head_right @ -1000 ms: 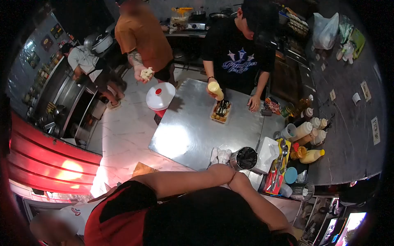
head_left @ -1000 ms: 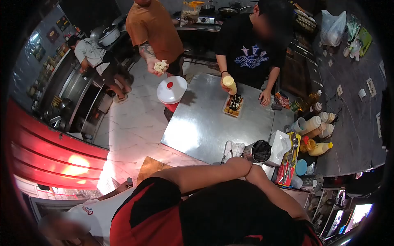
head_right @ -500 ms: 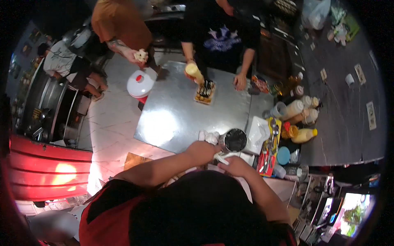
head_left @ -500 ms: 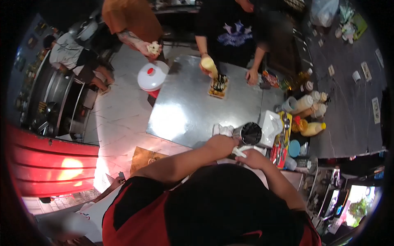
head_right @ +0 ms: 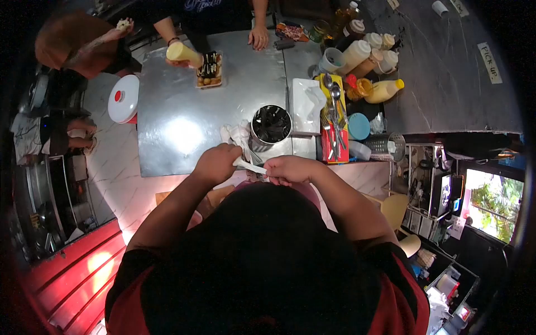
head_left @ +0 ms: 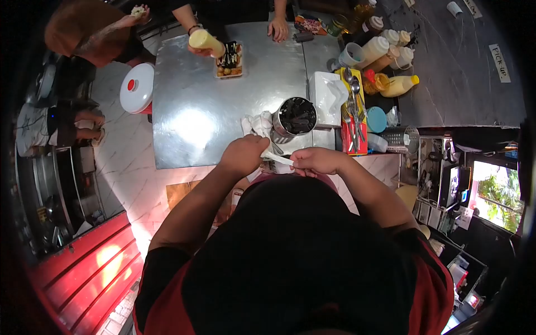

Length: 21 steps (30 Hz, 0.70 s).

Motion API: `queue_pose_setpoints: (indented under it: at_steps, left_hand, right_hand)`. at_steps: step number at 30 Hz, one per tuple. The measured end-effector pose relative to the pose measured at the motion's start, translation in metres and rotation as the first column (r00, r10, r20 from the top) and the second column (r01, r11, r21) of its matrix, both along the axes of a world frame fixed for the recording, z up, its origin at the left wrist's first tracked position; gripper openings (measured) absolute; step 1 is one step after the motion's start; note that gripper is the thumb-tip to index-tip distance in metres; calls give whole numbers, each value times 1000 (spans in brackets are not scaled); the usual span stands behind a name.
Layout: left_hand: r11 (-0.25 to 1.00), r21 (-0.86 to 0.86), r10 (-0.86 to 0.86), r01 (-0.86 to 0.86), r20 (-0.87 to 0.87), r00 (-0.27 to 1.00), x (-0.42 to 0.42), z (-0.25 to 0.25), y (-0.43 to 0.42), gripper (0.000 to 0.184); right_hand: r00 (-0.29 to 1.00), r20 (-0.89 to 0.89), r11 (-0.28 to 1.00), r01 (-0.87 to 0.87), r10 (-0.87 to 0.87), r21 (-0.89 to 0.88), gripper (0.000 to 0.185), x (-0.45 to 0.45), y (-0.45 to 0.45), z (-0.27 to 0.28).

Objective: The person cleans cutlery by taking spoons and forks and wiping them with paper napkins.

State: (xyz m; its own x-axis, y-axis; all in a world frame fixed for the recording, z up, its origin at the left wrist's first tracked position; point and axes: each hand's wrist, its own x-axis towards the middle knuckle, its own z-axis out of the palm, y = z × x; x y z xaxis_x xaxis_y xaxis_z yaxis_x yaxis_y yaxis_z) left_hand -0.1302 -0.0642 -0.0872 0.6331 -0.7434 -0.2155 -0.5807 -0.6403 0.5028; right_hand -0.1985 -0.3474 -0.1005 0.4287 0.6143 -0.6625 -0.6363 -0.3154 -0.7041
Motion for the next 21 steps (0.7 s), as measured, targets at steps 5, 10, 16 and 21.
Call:
queue_pose_setpoints:
  at_steps: [5,10,16,21]
  left_hand:
    - [928,-284,247,-243,-24,969,17,-15,17,72]
    - [587,10,315,-809,-924,218,19,-53,38,54]
    - [428,39,123,-903,-992,16,1,-69,10,23]
    - [330,28,57,-944,-998,-9,7,-66,9,19]
  right_hand:
    - [983,-15,981,185,-184,60,18,-12,13,-42]
    - [935,-115,940,341,-336,25,19,-17,38,-47]
    - [911,-141,901,407,-387,152,16,-14,57,-73]
    - [956,-20,955,292,-291,46,17,-14,43,-62]
